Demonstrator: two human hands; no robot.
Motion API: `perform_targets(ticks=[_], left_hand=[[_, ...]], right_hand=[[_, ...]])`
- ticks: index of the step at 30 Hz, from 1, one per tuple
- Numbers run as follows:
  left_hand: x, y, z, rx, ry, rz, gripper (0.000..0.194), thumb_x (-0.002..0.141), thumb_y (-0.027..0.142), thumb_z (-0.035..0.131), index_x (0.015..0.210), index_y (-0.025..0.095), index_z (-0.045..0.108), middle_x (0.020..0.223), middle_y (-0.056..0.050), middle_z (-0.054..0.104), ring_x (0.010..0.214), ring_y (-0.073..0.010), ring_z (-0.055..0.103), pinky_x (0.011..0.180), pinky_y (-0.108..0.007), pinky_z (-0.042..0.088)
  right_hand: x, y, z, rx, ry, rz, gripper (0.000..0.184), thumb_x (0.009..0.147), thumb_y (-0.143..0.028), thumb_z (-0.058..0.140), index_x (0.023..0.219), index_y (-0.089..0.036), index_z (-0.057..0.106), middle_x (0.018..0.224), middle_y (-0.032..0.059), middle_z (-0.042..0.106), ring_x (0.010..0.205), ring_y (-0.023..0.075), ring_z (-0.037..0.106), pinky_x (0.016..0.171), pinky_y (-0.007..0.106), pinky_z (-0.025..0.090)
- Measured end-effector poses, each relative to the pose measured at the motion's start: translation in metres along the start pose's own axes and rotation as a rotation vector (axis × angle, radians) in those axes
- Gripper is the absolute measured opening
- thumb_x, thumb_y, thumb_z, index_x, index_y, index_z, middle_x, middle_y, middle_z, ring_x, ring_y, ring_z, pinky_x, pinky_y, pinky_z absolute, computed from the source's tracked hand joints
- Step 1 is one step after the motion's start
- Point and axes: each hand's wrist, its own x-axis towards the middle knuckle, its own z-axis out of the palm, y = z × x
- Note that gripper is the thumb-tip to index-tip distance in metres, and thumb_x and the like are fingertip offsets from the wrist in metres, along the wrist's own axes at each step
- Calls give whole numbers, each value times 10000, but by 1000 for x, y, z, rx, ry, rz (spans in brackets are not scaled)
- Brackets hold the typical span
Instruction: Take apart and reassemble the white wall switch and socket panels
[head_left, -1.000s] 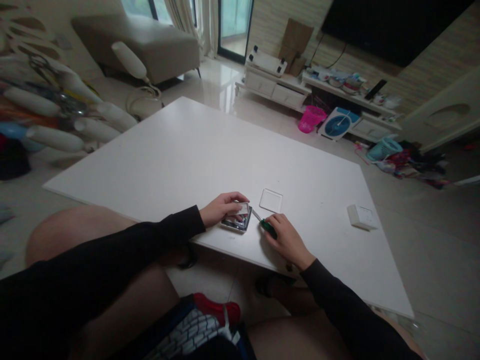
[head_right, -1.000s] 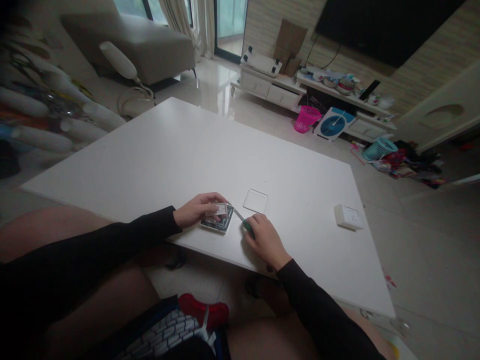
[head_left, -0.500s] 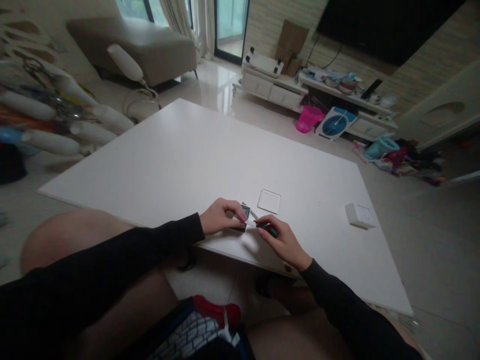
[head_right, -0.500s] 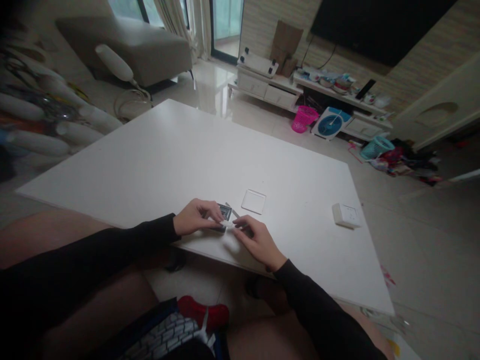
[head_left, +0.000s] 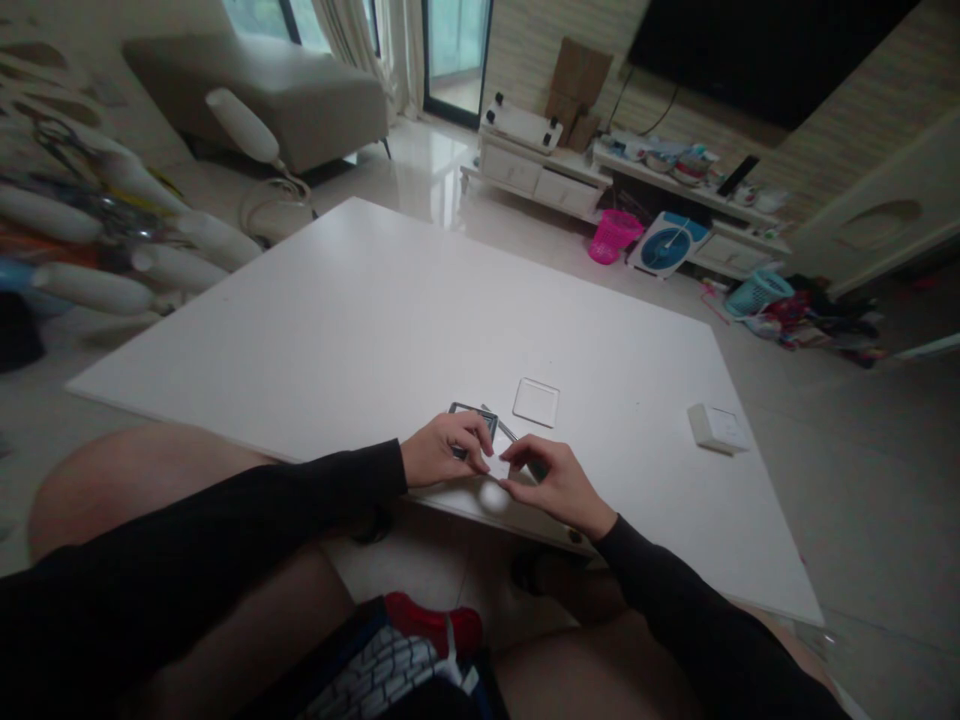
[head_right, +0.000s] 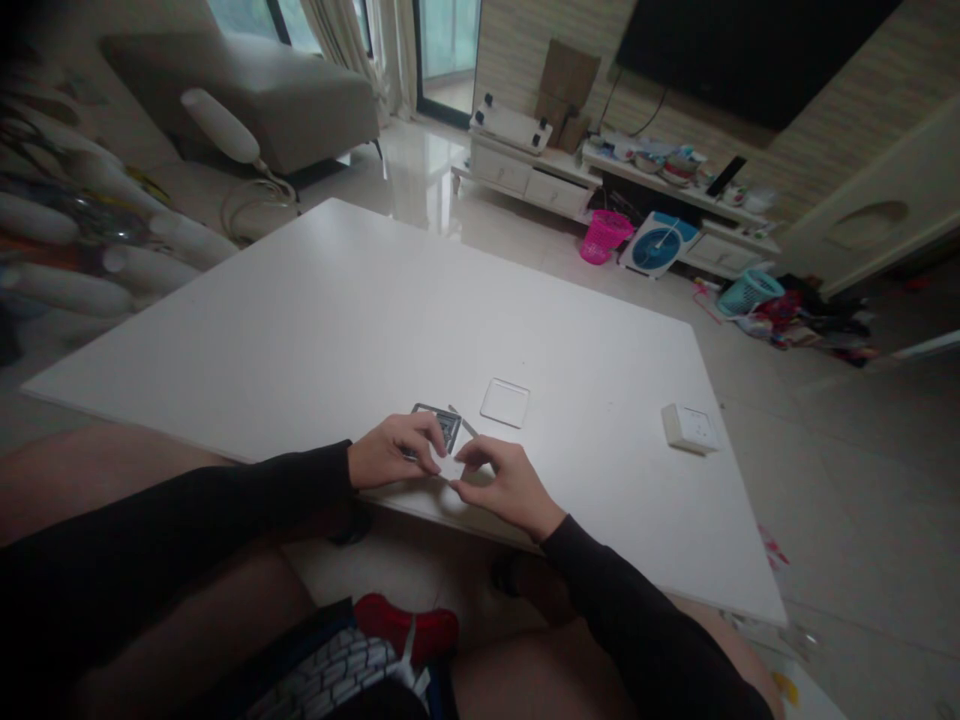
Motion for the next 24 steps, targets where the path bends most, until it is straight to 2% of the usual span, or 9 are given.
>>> perform_targets(ticks=[2, 4, 7, 10, 13, 15, 19, 24], left_hand=[[-1, 0, 0, 34, -3, 23, 165, 866, 268, 775, 710, 217, 798, 909, -91, 734, 811, -178, 685, 733, -297, 533], [0, -1, 0, 75, 21, 35, 69, 857, 279, 789, 858, 213, 809, 995, -100, 726, 900, -198, 695, 806, -319, 554], [1, -5, -3, 160, 64, 45, 333, 812, 275, 822, 1128, 211, 738, 1132, -109, 693, 1050, -238, 674, 938, -388, 555], [1, -13, -8, 278, 57, 34, 528, 762, 279, 847, 1243, 214, 639, 1215, -110, 656, 1142, -273, 627, 1015, -457, 526], [1, -23, -11, 365, 26, -5, 697, 702, 346, 887, 1306, 214, 565, 1294, -127, 615, 1215, -309, 580, 1071, -507, 491], [1, -28, -11, 407, -11, -26, 745, 676, 389, 900, 1308, 207, 550, 1309, -135, 604, 1217, -320, 573, 1070, -513, 486], [1, -31, -10, 525, -90, -62, 706, 692, 442, 874, 1286, 218, 565, 1298, -130, 618, 1204, -338, 573, 1045, -521, 476], [1, -32, -8, 566, -110, -112, 715, 697, 460, 857, 1288, 200, 551, 1302, -138, 607, 1184, -332, 569, 1037, -496, 477]], right_hand=[[1, -2, 0, -38, 0, -22, 180, 784, -242, 782, 944, -219, 701, 838, 0, 734, 755, 162, 681, 725, 292, 532], [3, -2, -5, -78, 14, -40, 157, 782, -222, 756, 928, -219, 698, 836, 3, 734, 748, 164, 679, 713, 291, 532], [9, 4, -22, -164, 71, -73, 148, 792, -223, 731, 935, -214, 693, 871, 24, 746, 779, 179, 687, 750, 313, 545], [15, 20, -45, -286, 167, -64, 146, 801, -247, 727, 929, -207, 668, 860, 35, 734, 766, 185, 674, 738, 311, 534], [20, 43, -64, -504, 234, -23, 96, 822, -270, 696, 848, -211, 624, 773, 22, 679, 705, 182, 628, 692, 300, 483], [23, 58, -71, -582, 252, 12, 103, 845, -285, 669, 826, -212, 600, 761, 23, 660, 691, 182, 612, 682, 296, 459], [24, 79, -78, -663, 181, 81, 86, 861, -278, 640, 820, -214, 600, 783, 34, 668, 711, 192, 610, 677, 289, 424], [24, 86, -80, -677, 127, 114, 33, 874, -225, 631, 847, -207, 624, 836, 48, 695, 758, 200, 617, 705, 287, 410]])
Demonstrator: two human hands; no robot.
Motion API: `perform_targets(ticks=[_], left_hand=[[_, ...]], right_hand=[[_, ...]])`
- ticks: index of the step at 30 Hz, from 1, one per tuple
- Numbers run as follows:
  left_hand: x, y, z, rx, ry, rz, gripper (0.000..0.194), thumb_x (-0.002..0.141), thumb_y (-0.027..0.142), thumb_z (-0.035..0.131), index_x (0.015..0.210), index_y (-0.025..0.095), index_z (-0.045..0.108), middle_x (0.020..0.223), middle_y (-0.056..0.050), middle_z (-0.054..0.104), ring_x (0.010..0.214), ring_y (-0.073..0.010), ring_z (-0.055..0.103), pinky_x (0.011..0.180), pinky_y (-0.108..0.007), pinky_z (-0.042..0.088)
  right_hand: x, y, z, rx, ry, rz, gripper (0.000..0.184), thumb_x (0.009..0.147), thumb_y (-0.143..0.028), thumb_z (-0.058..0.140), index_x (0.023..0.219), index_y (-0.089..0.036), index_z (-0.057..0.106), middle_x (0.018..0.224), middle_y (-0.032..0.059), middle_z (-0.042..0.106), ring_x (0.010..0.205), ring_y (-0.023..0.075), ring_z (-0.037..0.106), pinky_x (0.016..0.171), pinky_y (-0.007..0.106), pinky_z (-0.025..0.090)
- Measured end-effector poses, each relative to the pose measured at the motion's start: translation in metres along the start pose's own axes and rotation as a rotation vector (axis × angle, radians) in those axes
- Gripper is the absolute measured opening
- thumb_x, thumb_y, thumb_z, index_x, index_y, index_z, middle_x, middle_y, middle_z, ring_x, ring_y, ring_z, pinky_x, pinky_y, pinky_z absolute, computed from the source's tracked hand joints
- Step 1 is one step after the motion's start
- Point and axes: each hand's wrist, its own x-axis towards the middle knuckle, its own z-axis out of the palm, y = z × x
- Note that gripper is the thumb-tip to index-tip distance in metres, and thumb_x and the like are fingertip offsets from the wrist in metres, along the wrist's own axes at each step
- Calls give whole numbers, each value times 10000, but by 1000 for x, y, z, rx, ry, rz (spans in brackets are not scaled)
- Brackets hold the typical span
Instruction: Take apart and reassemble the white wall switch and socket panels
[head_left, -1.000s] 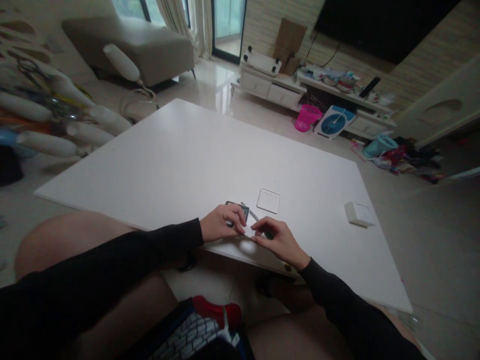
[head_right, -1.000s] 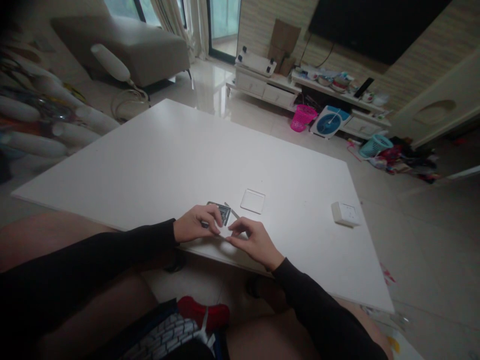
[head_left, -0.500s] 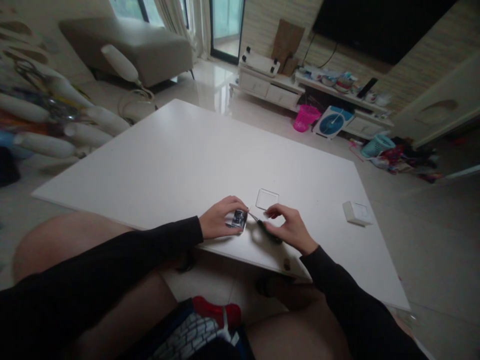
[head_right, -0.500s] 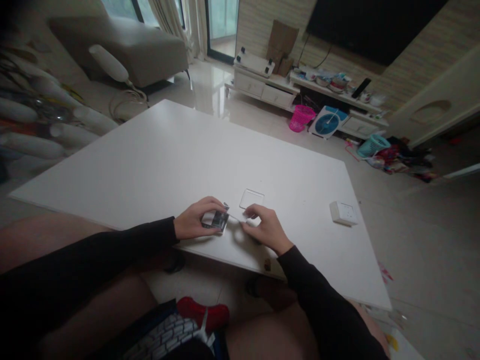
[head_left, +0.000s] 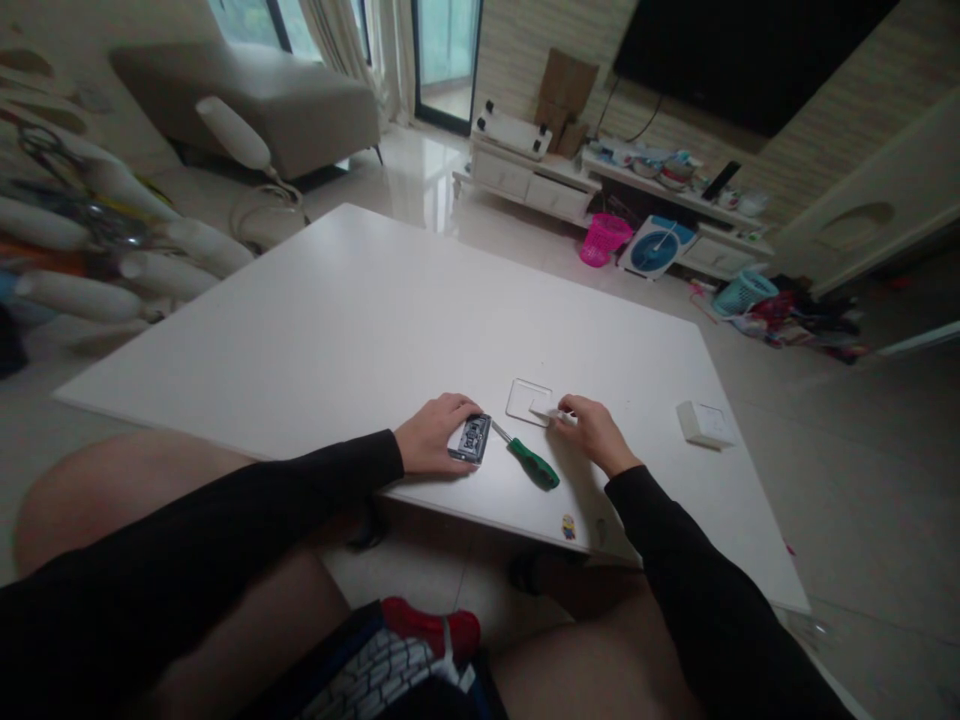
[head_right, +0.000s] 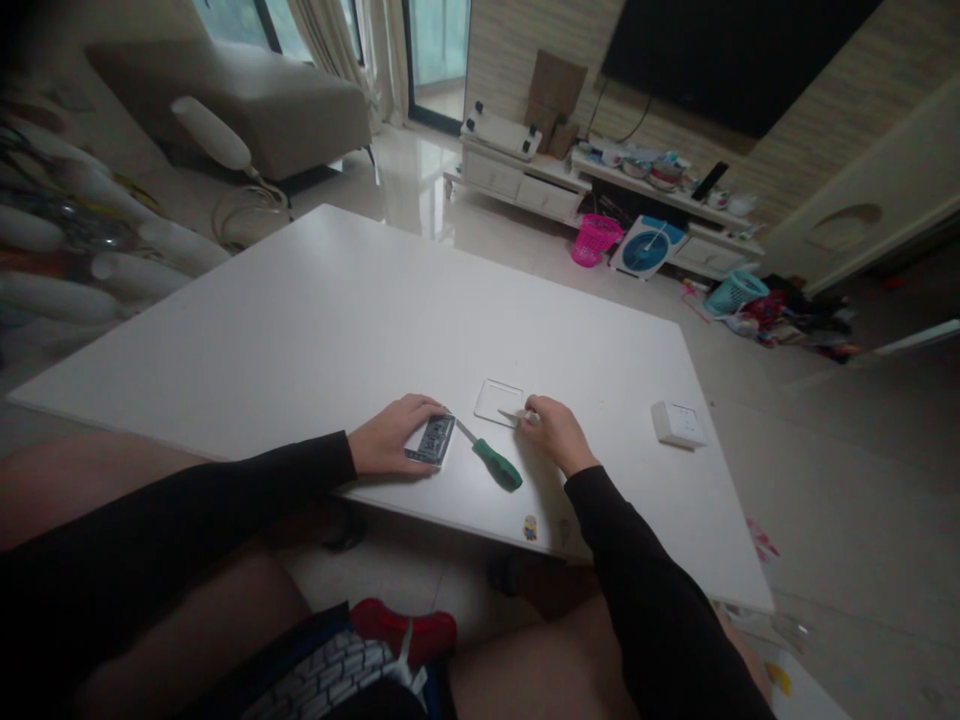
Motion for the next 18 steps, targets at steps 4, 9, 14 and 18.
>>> perform_targets(ticks=[4, 9, 14, 18], left_hand=[[-1, -1, 3, 72, -52, -17, 765, 741, 517, 813, 1353, 172, 510, 1323, -164, 590, 1180, -344, 557, 1036, -510, 469], [-1, 0, 4, 154, -106, -15, 789, 797, 579, 750, 1418, 174, 480, 1338, -172, 577, 1167, -351, 548, 1019, -518, 468], [0, 1, 2, 180, -133, -22, 792, 812, 584, 735, 1435, 173, 467, 1353, -177, 565, 1167, -349, 542, 1020, -509, 465], [-1, 1, 3, 175, -121, -20, 791, 802, 574, 746, 1434, 187, 467, 1345, -170, 569, 1164, -346, 545, 1026, -509, 462]], right_hand=[[0, 0, -1, -8, -44, -27, 15, 896, -197, 628, 895, -204, 641, 870, 53, 705, 788, 200, 620, 725, 283, 408], [-1, 1, 0, -25, -59, -32, 37, 917, -180, 622, 927, -204, 648, 916, 58, 709, 827, 204, 630, 752, 288, 421], [-3, -1, -1, -67, -34, -50, 90, 932, -144, 594, 983, -195, 649, 1031, 87, 695, 912, 221, 639, 805, 307, 452], [-6, -10, -9, -127, -32, -56, 93, 936, -141, 587, 978, -204, 641, 1023, 87, 687, 954, 247, 632, 824, 339, 468]])
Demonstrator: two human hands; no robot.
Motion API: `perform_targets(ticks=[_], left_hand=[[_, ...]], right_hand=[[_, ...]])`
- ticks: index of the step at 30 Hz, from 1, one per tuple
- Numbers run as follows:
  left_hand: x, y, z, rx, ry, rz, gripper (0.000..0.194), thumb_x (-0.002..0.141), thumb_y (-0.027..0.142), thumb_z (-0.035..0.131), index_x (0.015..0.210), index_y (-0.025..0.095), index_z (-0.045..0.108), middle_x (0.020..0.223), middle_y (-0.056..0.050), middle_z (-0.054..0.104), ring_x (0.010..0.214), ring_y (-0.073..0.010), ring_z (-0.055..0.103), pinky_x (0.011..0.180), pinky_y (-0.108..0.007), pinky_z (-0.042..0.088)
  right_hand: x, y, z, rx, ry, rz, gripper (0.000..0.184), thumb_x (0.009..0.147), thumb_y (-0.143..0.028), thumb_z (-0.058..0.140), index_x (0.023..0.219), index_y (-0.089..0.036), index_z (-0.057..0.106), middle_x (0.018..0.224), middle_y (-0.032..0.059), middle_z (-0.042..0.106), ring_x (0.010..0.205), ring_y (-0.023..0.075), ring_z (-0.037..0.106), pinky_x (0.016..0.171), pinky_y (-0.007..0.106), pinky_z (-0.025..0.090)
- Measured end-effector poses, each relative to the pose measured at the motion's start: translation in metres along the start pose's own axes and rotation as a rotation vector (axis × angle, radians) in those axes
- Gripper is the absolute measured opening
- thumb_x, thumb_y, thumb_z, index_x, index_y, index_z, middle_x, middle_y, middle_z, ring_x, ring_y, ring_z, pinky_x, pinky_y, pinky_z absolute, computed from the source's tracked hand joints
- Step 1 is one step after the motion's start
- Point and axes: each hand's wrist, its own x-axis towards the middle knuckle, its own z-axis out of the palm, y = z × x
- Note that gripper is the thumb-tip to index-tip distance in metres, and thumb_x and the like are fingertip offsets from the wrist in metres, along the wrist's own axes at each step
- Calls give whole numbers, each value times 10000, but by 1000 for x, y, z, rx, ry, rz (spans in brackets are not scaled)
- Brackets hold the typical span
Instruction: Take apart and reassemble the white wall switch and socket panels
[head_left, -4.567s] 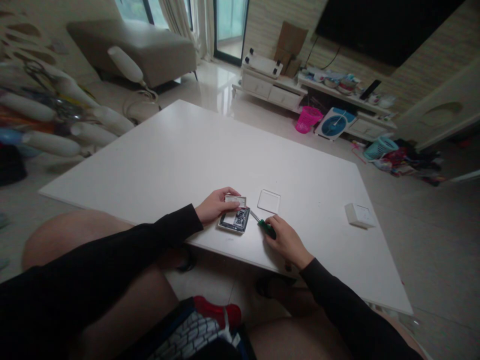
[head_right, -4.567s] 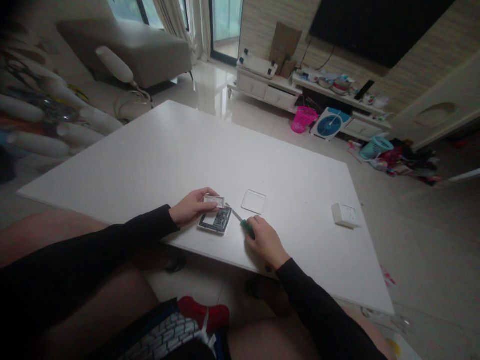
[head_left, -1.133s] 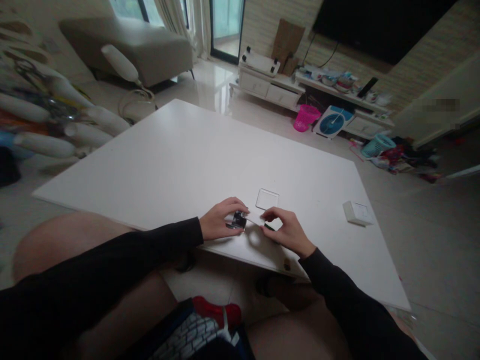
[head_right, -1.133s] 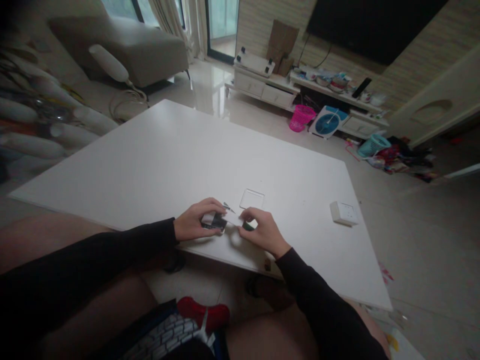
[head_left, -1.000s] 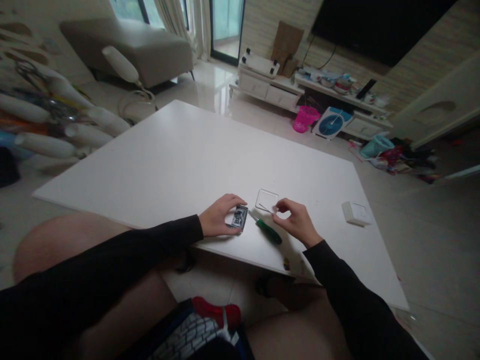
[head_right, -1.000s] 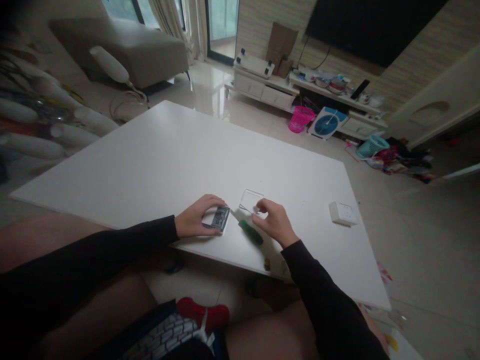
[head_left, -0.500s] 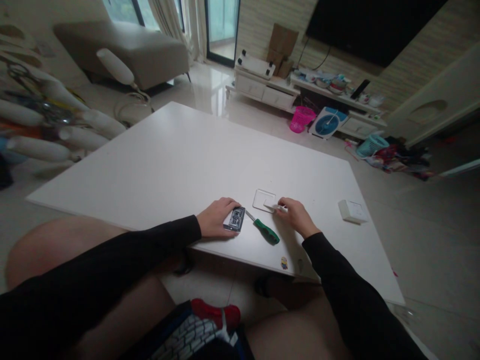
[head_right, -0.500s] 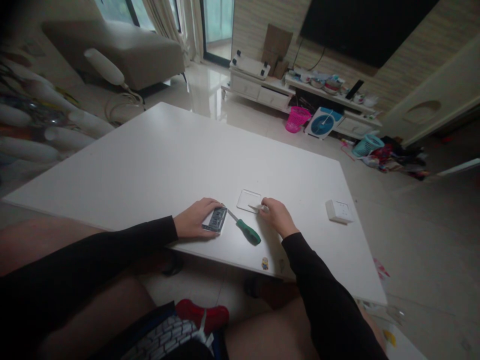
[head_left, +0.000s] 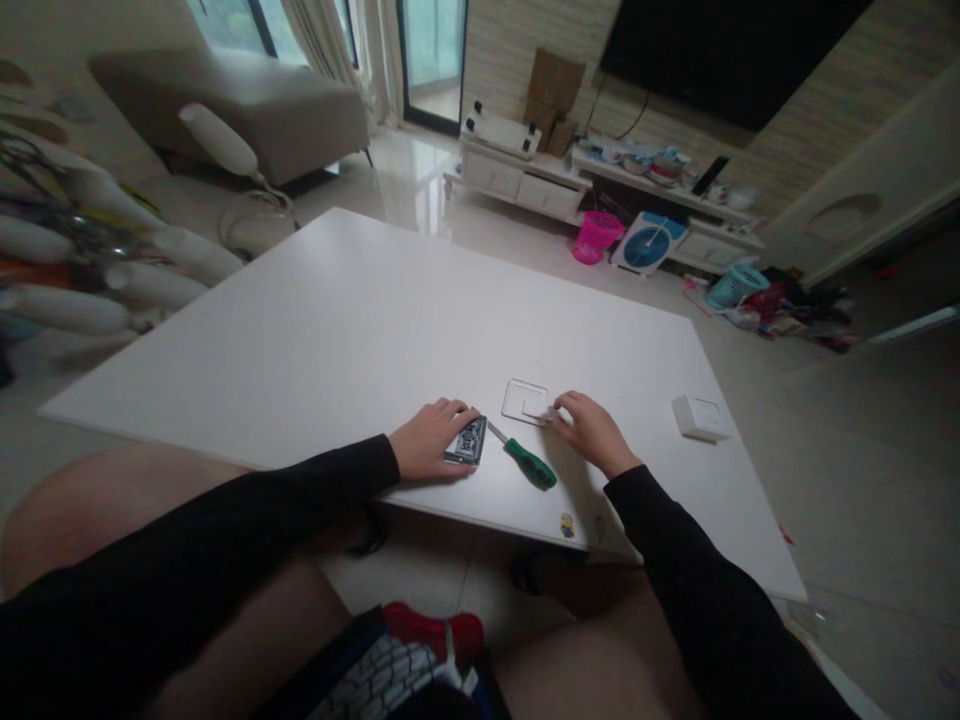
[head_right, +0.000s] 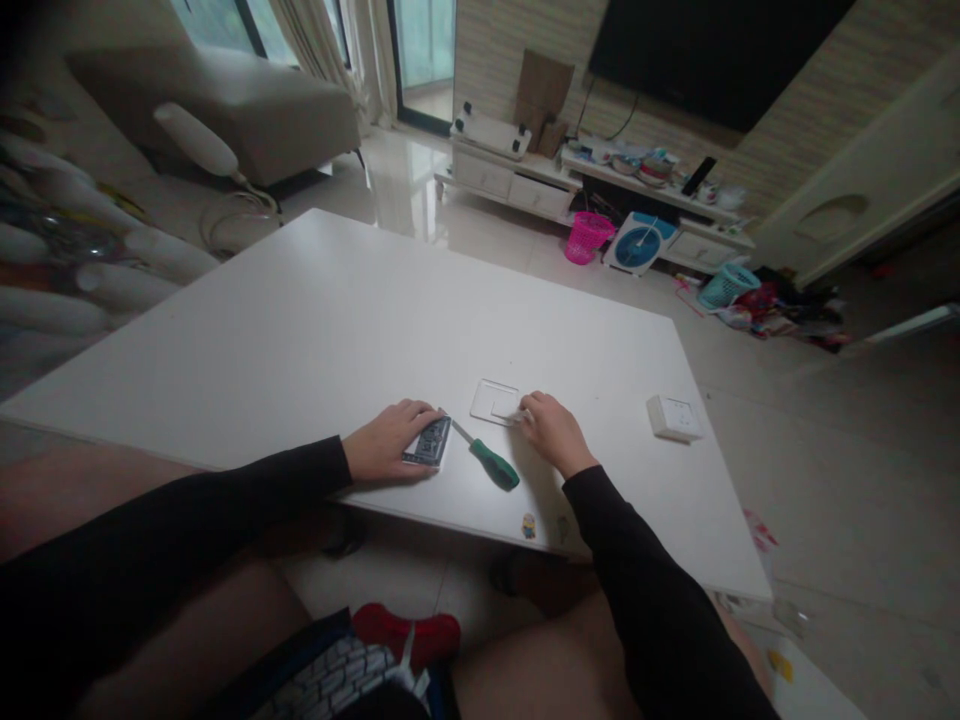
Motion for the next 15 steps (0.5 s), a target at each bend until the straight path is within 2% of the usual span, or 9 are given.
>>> perform_targets(ticks=[6, 11, 15], left_hand=[[-1, -1, 4, -35, 25, -3, 798, 791, 561, 767, 1421, 166, 477, 1344, -174, 568, 1176, -349, 540, 1036, -519, 466], [-1, 2, 7, -161, 93, 9, 737, 780, 492, 793, 1372, 186, 478, 1315, -147, 581, 1189, -330, 544, 1063, -504, 459], [-2, 10, 8, -234, 120, 15, 705, 775, 463, 812, 1332, 196, 473, 1295, -133, 595, 1178, -324, 551, 1059, -500, 458]], right_hand=[[-13, -35, -20, 47, 5, -80, 99, 939, -133, 591, 991, -206, 631, 1029, 90, 682, 988, 258, 621, 866, 371, 493], [-23, -66, -31, 119, -93, -209, 75, 974, -176, 585, 1014, -207, 641, 1082, 107, 685, 1027, 263, 619, 888, 390, 508], [-24, -77, -36, 148, -164, -275, 108, 960, -142, 584, 1017, -209, 648, 1095, 113, 682, 1043, 260, 613, 890, 386, 507]])
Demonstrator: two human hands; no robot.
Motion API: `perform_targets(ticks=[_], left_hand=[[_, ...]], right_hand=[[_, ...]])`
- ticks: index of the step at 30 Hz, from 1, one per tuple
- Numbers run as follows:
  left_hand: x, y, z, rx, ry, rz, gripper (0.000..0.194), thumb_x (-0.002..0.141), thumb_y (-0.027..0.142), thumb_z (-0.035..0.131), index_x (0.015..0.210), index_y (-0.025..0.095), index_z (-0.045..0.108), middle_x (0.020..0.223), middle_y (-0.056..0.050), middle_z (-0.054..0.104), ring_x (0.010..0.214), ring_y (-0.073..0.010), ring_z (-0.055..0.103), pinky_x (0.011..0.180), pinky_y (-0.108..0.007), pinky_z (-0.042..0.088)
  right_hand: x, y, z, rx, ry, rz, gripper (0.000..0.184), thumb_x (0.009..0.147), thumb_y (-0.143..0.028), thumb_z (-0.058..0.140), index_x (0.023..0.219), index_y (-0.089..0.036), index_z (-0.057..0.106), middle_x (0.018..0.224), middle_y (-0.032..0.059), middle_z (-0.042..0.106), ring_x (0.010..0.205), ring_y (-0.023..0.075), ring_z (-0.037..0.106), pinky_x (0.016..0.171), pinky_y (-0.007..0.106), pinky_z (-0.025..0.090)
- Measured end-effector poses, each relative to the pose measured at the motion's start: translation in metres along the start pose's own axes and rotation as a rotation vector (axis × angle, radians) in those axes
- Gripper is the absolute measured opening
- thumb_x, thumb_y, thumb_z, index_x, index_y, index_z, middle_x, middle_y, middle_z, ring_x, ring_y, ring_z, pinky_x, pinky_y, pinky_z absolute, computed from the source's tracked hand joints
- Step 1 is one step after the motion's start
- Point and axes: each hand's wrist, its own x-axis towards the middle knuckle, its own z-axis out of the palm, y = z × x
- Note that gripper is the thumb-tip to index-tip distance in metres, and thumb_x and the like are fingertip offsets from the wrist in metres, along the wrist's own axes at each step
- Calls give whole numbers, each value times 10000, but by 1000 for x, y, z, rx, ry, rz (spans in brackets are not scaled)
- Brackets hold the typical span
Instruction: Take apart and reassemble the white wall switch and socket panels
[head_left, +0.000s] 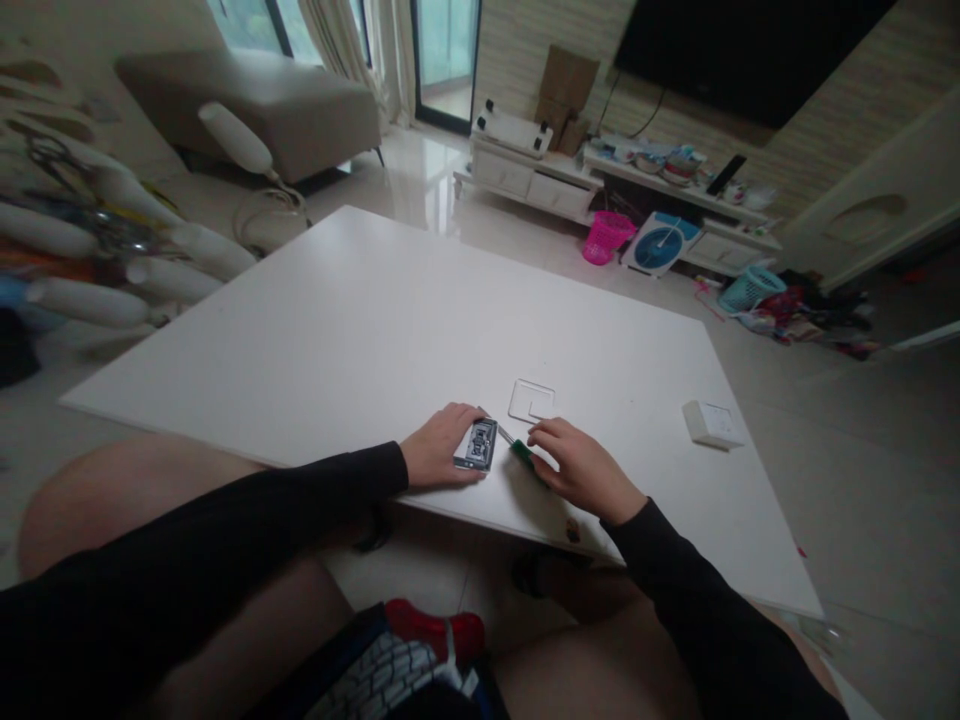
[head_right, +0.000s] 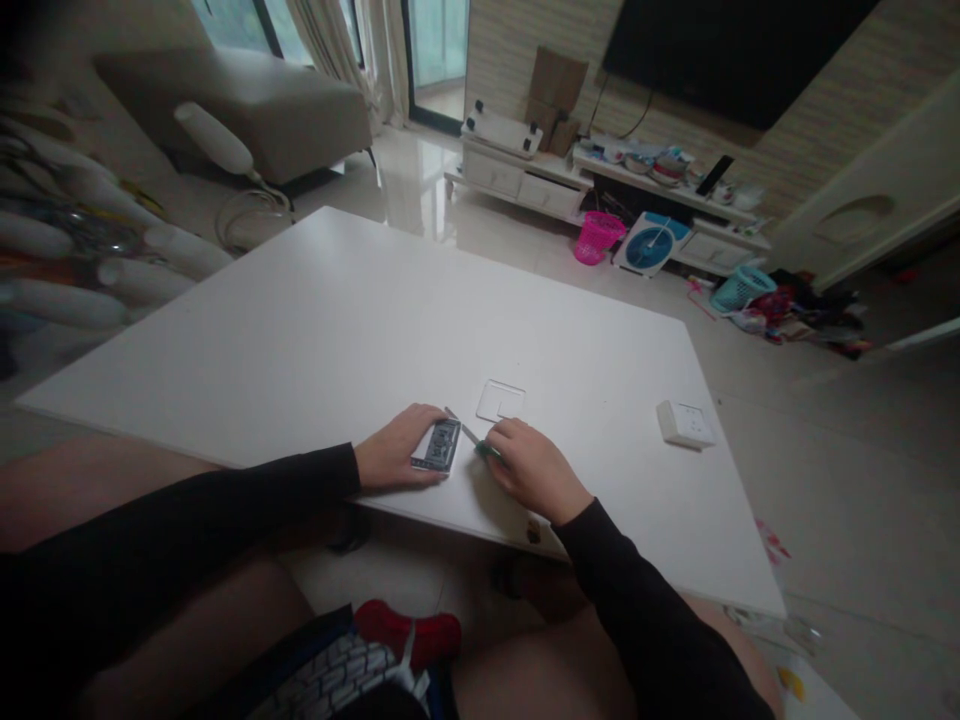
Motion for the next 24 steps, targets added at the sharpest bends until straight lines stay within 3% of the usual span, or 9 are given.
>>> perform_targets(ticks=[4, 12, 16, 20, 24], left_hand=[[-1, 5, 1, -8, -6, 1, 705, 777, 453, 818, 1339, 214, 465, 1315, -134, 584, 1208, -339, 540, 1076, -523, 446], [-1, -2, 1, -52, -8, 96, 778, 768, 401, 798, 1385, 193, 372, 1355, -160, 530, 1275, -334, 529, 1118, -538, 455], [-2, -6, -2, -51, -44, 119, 718, 786, 412, 789, 1345, 204, 389, 1379, -169, 493, 1356, -342, 492, 1137, -547, 457], [-3, -8, -2, -28, -56, 95, 691, 803, 478, 787, 1317, 203, 417, 1344, -163, 506, 1315, -344, 522, 1114, -554, 477], [-3, -8, 0, -7, -66, 82, 700, 795, 521, 786, 1293, 182, 428, 1318, -174, 516, 1271, -349, 541, 1084, -540, 497]], right_hand=[[0, -1, 5, -11, -88, 4, 107, 948, -130, 602, 1007, -206, 648, 1053, 100, 675, 1003, 244, 618, 854, 358, 499], [-3, 13, 30, -78, -133, 190, 207, 902, -207, 691, 1096, -205, 619, 1070, 83, 669, 933, 223, 637, 753, 296, 437], [0, 13, 36, -67, -161, 255, 203, 862, -192, 696, 1046, -204, 612, 999, 72, 700, 865, 217, 650, 695, 280, 384], [1, 11, 32, -98, -144, 281, 222, 834, -146, 655, 1040, -215, 607, 927, 71, 729, 794, 219, 650, 654, 282, 342], [-3, 17, 10, -17, 5, 316, 205, 829, -150, 624, 1020, -221, 614, 871, 59, 731, 752, 214, 643, 663, 290, 376]])
